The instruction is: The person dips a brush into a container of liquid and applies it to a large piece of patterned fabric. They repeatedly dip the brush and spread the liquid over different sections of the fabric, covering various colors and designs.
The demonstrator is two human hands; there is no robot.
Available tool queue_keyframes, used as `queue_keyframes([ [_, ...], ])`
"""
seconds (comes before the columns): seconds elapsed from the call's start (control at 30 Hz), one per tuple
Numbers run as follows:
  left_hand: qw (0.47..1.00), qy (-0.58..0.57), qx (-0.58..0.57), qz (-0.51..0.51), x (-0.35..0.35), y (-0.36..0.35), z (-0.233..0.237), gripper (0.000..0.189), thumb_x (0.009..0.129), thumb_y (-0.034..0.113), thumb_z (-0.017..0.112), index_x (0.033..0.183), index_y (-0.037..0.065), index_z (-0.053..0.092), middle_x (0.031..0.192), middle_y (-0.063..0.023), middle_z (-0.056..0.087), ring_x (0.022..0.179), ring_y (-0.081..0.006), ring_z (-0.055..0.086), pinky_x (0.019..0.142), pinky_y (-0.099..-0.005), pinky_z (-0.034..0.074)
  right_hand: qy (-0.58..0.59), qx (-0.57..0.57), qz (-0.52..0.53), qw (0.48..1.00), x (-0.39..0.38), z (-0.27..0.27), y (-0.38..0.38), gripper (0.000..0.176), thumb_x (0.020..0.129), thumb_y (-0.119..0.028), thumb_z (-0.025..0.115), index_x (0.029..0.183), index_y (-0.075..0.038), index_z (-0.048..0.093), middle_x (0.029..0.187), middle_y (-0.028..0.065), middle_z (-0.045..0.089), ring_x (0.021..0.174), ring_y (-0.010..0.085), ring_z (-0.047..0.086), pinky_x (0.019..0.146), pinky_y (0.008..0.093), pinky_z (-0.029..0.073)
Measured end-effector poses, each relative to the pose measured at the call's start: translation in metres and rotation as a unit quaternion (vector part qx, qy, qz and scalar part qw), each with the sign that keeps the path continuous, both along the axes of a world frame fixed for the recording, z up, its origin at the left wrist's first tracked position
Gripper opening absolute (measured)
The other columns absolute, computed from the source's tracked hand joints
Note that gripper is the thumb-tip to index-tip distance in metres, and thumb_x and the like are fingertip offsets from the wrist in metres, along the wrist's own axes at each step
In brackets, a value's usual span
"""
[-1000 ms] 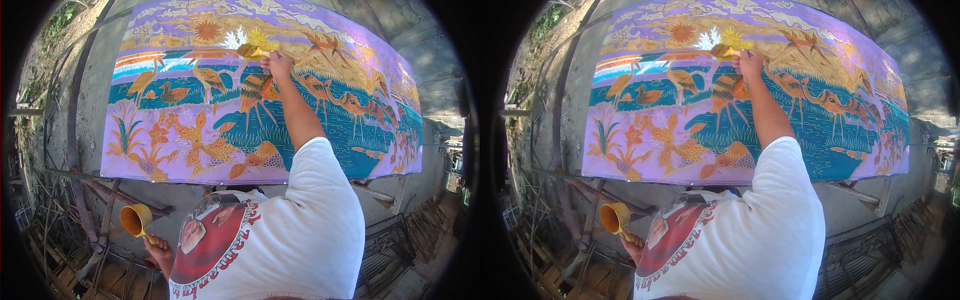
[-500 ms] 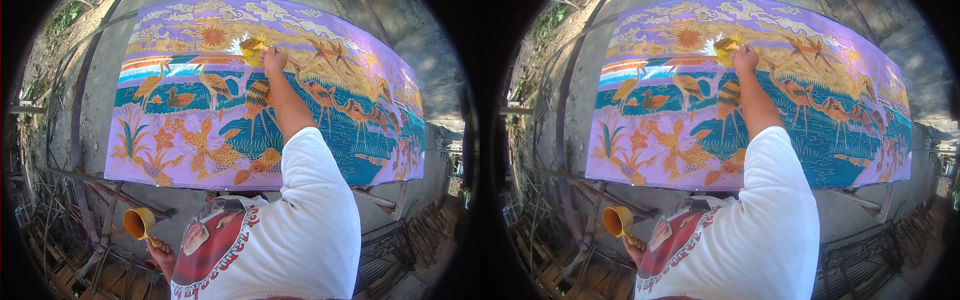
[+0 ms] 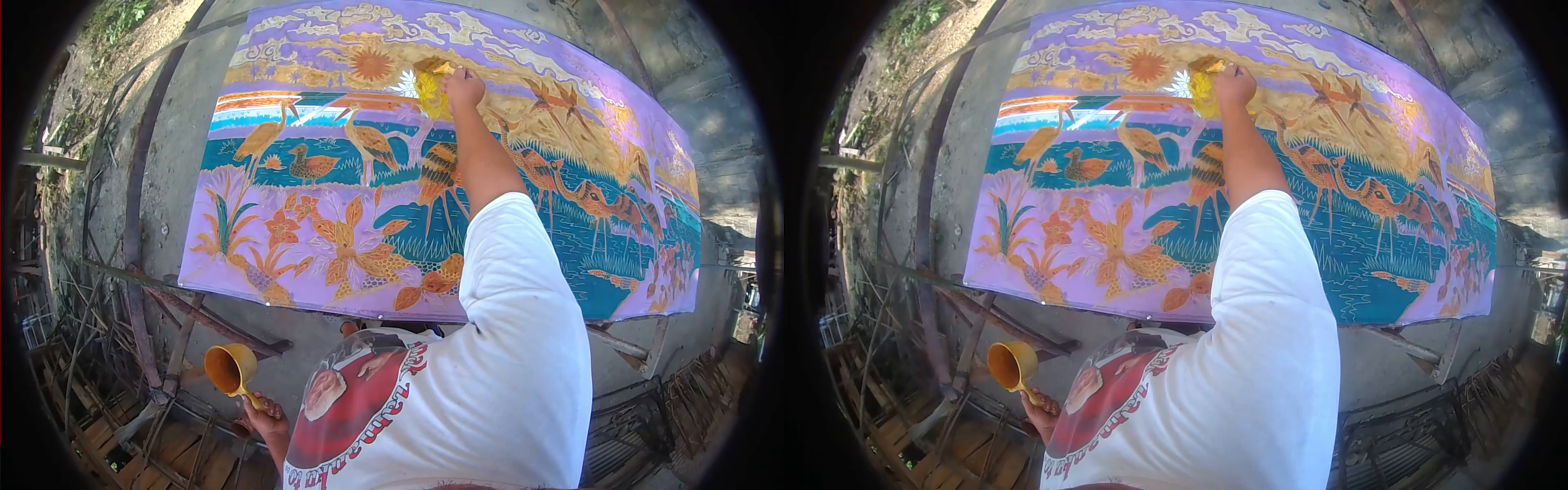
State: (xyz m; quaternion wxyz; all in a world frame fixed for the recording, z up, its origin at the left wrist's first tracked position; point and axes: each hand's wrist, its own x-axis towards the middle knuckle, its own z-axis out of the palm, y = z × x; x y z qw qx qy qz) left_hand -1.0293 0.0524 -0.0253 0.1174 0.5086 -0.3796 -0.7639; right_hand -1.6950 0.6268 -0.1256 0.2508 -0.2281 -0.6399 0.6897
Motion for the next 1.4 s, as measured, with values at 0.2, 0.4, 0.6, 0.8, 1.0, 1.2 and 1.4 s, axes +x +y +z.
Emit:
queue_keyframes([
  [0.2,1.000,-0.005,0.002,0.007,0.003,0.006,-0.003,0.040,0.101,0.050,0.057,0.093,0.011,0.061,0.057,0.0030,0.049,0.040,-0.0081,0.039,0.035,-0.0238,0.029,-0.063,-0.054,0.129,0.988,0.050,0.039,-0.002,0.021,0.100,-0.012,0.052,0.100,0.008,0.061,0.075,0.0157,0.067,0.058,0.0192,0.065,0.049,0.0327,0.054],
  [0.4,1.000,-0.010,0.001,-0.006,-0.001,0.008,-0.003,0.041,0.101,0.051,0.058,0.093,0.011,0.061,0.057,0.0028,0.049,0.040,-0.0083,0.040,0.035,-0.0235,0.029,-0.040,-0.083,0.089,0.992,0.046,0.028,-0.011,0.026,0.102,-0.016,0.053,0.105,0.009,0.061,0.080,0.0171,0.068,0.061,0.0199,0.067,0.052,0.0327,0.058],
  [0.6,1.000,-0.006,0.001,-0.005,-0.004,0.005,0.000,0.041,0.101,0.051,0.058,0.093,0.011,0.061,0.057,0.0024,0.051,0.040,-0.0084,0.040,0.035,-0.0233,0.030,-0.125,0.019,0.185,0.974,0.058,0.048,0.003,0.026,0.102,-0.017,0.053,0.106,0.007,0.062,0.084,0.0173,0.069,0.064,0.0206,0.068,0.054,0.0325,0.058],
  [0.8,1.000,0.016,-0.003,-0.005,-0.001,0.008,-0.001,0.041,0.101,0.050,0.058,0.094,0.010,0.061,0.057,0.0027,0.050,0.040,-0.0078,0.040,0.035,-0.0229,0.030,-0.097,-0.056,0.154,0.982,0.074,0.029,0.016,0.027,0.103,-0.019,0.055,0.109,0.006,0.064,0.090,0.0185,0.071,0.071,0.0207,0.071,0.061,0.0326,0.060],
  [1.0,1.000,0.007,-0.004,-0.013,0.004,0.006,-0.006,0.041,0.100,0.050,0.058,0.095,0.010,0.061,0.057,0.0028,0.050,0.040,-0.0073,0.040,0.034,-0.0230,0.030,-0.103,-0.024,0.226,0.968,0.053,0.039,-0.017,0.030,0.103,-0.021,0.058,0.116,0.005,0.065,0.092,0.0176,0.072,0.074,0.0209,0.072,0.064,0.0321,0.061],
  [1.2,1.000,0.007,-0.012,0.000,0.003,0.011,-0.002,0.041,0.100,0.050,0.058,0.094,0.010,0.061,0.057,0.0025,0.050,0.040,-0.0076,0.040,0.034,-0.0231,0.030,-0.154,0.093,0.265,0.947,0.050,0.070,0.028,0.032,0.102,-0.023,0.061,0.117,0.005,0.065,0.091,0.0175,0.072,0.075,0.0211,0.072,0.064,0.0314,0.061],
  [1.4,1.000,0.011,-0.003,0.005,0.009,0.013,-0.006,0.040,0.100,0.049,0.059,0.093,0.010,0.061,0.057,0.0024,0.050,0.040,-0.0079,0.040,0.035,-0.0230,0.030,-0.137,-0.036,0.224,0.964,0.057,0.051,0.011,0.031,0.103,-0.022,0.060,0.119,0.004,0.065,0.094,0.0177,0.072,0.078,0.0218,0.073,0.067,0.0322,0.063],
])
